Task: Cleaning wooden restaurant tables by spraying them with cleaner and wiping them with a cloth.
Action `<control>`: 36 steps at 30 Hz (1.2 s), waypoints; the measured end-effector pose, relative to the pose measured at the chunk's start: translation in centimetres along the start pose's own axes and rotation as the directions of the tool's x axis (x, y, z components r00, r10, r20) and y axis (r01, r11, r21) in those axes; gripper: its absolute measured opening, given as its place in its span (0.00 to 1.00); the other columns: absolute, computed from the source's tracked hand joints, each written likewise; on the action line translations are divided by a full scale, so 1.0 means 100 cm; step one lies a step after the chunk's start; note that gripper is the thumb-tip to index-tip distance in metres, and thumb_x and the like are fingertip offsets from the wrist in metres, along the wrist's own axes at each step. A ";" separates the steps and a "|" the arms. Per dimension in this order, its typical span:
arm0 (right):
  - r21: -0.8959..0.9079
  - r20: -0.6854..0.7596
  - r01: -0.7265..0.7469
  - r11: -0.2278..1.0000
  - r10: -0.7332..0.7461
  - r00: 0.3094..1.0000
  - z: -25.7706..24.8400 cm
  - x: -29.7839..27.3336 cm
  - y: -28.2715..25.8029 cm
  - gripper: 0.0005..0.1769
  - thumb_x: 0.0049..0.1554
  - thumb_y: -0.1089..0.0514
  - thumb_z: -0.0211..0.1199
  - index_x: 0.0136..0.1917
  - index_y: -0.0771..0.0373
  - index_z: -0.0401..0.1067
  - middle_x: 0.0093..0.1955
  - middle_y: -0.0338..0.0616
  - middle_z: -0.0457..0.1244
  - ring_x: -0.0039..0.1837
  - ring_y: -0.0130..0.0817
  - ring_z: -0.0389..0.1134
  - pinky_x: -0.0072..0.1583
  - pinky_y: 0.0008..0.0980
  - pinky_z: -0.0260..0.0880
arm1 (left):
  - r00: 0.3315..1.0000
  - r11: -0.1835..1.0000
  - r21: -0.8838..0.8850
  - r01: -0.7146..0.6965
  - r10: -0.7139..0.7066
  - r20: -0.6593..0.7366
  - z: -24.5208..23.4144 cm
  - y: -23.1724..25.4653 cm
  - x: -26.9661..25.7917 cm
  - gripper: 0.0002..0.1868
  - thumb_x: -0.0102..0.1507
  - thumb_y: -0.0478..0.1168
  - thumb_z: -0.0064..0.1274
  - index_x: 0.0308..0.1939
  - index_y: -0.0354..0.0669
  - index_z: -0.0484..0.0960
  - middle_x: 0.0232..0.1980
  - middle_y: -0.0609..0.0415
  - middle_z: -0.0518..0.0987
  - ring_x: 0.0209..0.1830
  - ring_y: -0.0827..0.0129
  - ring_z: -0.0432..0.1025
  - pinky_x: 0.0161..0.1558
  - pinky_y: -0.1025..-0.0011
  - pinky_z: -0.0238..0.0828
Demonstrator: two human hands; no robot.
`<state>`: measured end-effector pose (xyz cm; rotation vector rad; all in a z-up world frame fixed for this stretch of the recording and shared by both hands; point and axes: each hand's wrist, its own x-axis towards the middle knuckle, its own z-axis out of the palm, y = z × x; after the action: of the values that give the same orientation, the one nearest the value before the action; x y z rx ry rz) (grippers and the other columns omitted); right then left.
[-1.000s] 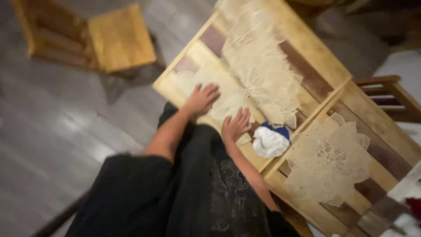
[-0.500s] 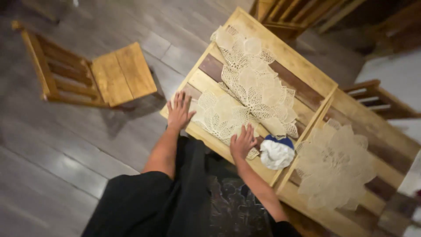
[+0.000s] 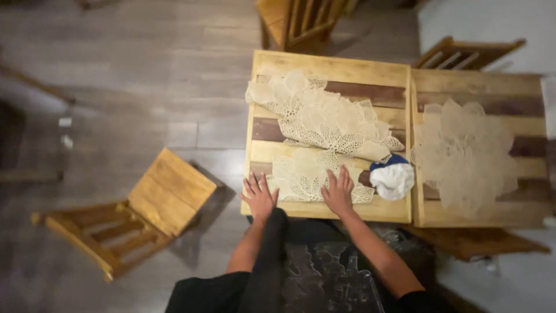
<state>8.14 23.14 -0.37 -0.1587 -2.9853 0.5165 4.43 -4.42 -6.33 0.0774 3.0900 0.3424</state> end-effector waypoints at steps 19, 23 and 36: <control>-0.003 0.311 0.050 0.999 -0.046 0.949 0.030 -0.026 -0.062 0.49 0.55 0.36 0.57 0.82 0.46 0.41 0.85 0.54 0.30 0.84 0.52 0.32 0.78 0.58 0.34 | 1.000 0.988 -0.155 0.018 -0.018 0.001 -0.047 0.008 0.018 0.39 0.63 0.63 0.46 0.74 0.53 0.61 0.81 0.42 0.48 0.81 0.41 0.40 0.65 0.28 0.43; -0.087 0.358 0.034 0.996 -0.001 0.934 0.029 -0.036 -0.066 0.43 0.61 0.35 0.52 0.83 0.44 0.40 0.86 0.53 0.31 0.85 0.50 0.31 0.77 0.59 0.32 | 1.000 0.988 -0.150 0.020 -0.017 0.018 -0.048 0.006 0.009 0.39 0.64 0.63 0.44 0.75 0.52 0.61 0.82 0.42 0.47 0.82 0.42 0.38 0.67 0.28 0.42; -0.031 0.056 -0.054 0.998 0.056 0.997 -0.016 -0.053 0.025 0.38 0.64 0.43 0.51 0.83 0.50 0.46 0.87 0.53 0.39 0.86 0.50 0.37 0.78 0.57 0.39 | 0.719 0.728 -0.318 -0.607 0.674 0.171 -0.021 0.072 -0.011 0.33 0.61 0.46 0.51 0.71 0.50 0.67 0.77 0.46 0.60 0.80 0.54 0.50 0.74 0.41 0.45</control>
<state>13.79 25.36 -0.21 -0.2336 -3.0523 0.4912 5.77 2.11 -2.67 1.1195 2.6027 0.6527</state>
